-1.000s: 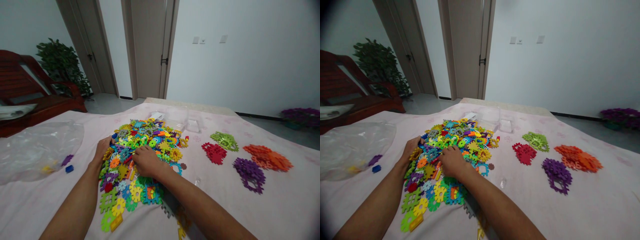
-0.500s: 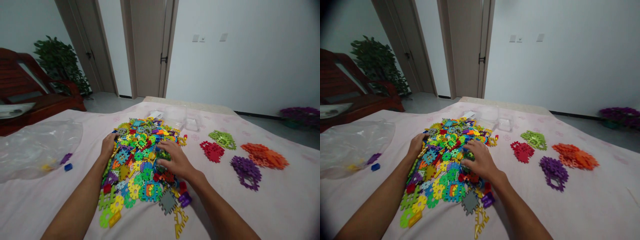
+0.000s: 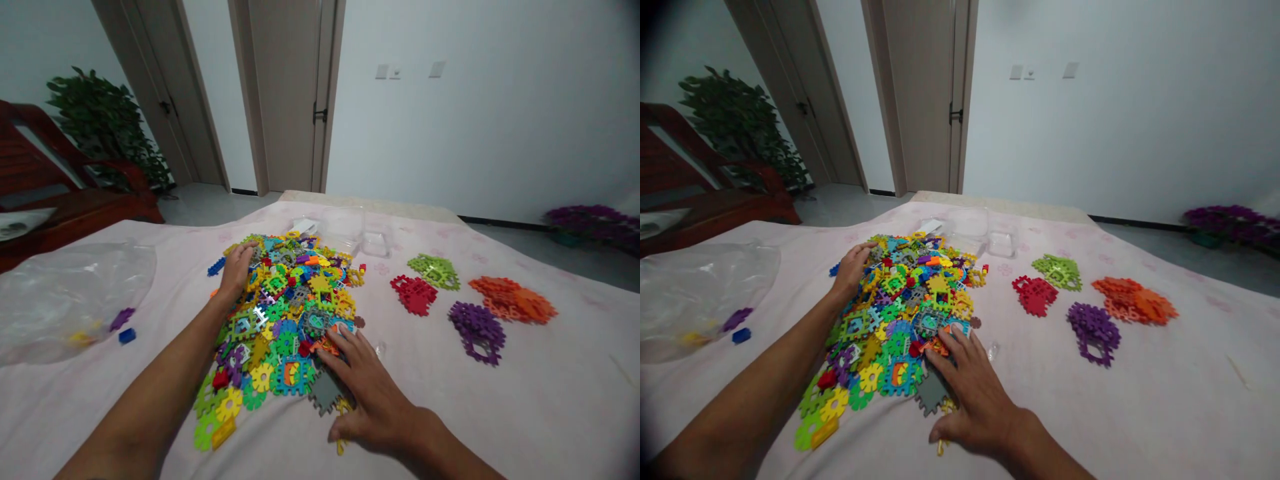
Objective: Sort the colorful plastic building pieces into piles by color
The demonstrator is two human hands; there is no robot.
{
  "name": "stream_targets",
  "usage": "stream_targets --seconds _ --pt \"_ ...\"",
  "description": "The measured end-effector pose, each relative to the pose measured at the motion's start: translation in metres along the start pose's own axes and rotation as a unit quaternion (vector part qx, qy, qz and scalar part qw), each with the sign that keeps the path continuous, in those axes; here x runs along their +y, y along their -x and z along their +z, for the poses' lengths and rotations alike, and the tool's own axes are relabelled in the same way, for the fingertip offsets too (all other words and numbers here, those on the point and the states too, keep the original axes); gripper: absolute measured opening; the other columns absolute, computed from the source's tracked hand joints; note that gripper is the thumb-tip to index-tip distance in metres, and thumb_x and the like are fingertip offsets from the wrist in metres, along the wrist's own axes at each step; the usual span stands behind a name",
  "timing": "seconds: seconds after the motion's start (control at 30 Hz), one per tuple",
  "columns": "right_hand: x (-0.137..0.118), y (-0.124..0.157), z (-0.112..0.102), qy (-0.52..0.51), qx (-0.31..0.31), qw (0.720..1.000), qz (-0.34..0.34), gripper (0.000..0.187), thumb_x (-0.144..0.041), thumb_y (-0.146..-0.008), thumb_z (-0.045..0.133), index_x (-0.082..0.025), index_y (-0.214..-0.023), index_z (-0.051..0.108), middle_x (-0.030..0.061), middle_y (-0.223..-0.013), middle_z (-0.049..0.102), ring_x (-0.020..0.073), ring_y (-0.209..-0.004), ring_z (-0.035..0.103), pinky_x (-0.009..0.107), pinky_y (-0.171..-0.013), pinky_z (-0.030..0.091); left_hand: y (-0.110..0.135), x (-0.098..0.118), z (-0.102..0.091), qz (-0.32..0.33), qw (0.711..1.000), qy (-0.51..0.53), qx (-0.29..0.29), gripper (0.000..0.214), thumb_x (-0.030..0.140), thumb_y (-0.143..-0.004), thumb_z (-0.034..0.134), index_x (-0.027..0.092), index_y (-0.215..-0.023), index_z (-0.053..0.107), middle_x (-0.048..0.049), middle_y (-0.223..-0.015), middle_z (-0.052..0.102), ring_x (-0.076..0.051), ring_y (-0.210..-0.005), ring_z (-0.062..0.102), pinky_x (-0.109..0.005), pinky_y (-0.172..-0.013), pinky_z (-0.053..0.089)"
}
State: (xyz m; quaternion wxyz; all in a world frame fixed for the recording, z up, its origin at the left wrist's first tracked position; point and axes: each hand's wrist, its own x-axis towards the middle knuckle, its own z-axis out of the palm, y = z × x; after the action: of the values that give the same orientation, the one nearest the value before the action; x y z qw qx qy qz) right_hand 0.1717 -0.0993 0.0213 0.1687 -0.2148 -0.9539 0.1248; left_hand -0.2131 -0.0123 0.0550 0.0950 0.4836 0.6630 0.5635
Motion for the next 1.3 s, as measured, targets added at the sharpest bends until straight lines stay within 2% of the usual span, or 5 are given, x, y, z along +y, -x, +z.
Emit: stream_targets --seconds 0.23,0.43,0.67,0.93,1.3 --pt "0.013 -0.067 0.017 0.025 0.081 0.996 0.009 0.070 -0.050 -0.085 0.069 -0.023 -0.146 0.048 0.0160 -0.156 0.041 0.0367 -0.146 0.031 0.067 -0.118 0.018 0.044 0.010 -0.046 0.108 0.978 -0.129 -0.128 0.045 0.046 -0.097 0.041 0.018 -0.118 0.069 -0.0123 -0.138 0.060 -0.026 -0.134 0.049 -0.048 -0.117 0.032" --pt "0.016 -0.144 0.016 -0.065 0.173 0.981 0.051 0.053 -0.041 -0.090 0.068 -0.023 -0.138 0.057 0.0146 -0.145 0.054 0.0305 -0.138 0.044 0.059 -0.118 0.026 0.115 0.024 -0.085 0.281 0.887 -0.225 -0.289 0.046 0.041 -0.096 0.051 0.030 -0.140 0.057 -0.0068 -0.158 0.043 -0.030 -0.146 0.036 -0.051 -0.120 0.027" --pt "0.031 -0.106 -0.026 -0.180 0.093 0.978 0.040 0.103 -0.071 -0.069 0.076 -0.026 -0.154 0.038 0.0137 -0.160 0.035 0.0329 -0.148 0.031 0.055 -0.121 0.026 0.184 0.032 -0.118 0.421 0.752 -0.280 -0.423 0.084 0.062 -0.086 0.060 0.034 -0.159 0.030 -0.0077 -0.166 0.028 -0.033 -0.152 0.024 -0.055 -0.124 0.011" --pt "0.031 0.005 -0.021 -0.052 -0.021 0.998 -0.007 0.120 -0.081 -0.059 0.075 -0.031 -0.158 0.029 0.0133 -0.165 0.027 0.0388 -0.150 0.025 0.062 -0.122 0.016 0.152 0.004 -0.079 0.443 0.755 -0.293 -0.385 0.076 0.060 -0.088 0.057 0.041 -0.157 0.033 -0.0080 -0.165 0.030 -0.035 -0.148 0.031 -0.061 -0.121 0.011" --pt "0.017 -0.084 0.030 -0.022 0.127 0.979 0.159 0.082 -0.052 -0.080 0.077 -0.018 -0.148 0.046 0.0210 -0.157 0.037 0.0370 -0.142 0.037 0.058 -0.114 0.032 0.074 -0.017 -0.028 0.382 0.838 -0.317 -0.227 0.030 0.037 -0.092 0.056 0.025 -0.112 0.074 -0.0174 -0.149 0.053 -0.037 -0.140 0.045 -0.057 -0.106 0.039"
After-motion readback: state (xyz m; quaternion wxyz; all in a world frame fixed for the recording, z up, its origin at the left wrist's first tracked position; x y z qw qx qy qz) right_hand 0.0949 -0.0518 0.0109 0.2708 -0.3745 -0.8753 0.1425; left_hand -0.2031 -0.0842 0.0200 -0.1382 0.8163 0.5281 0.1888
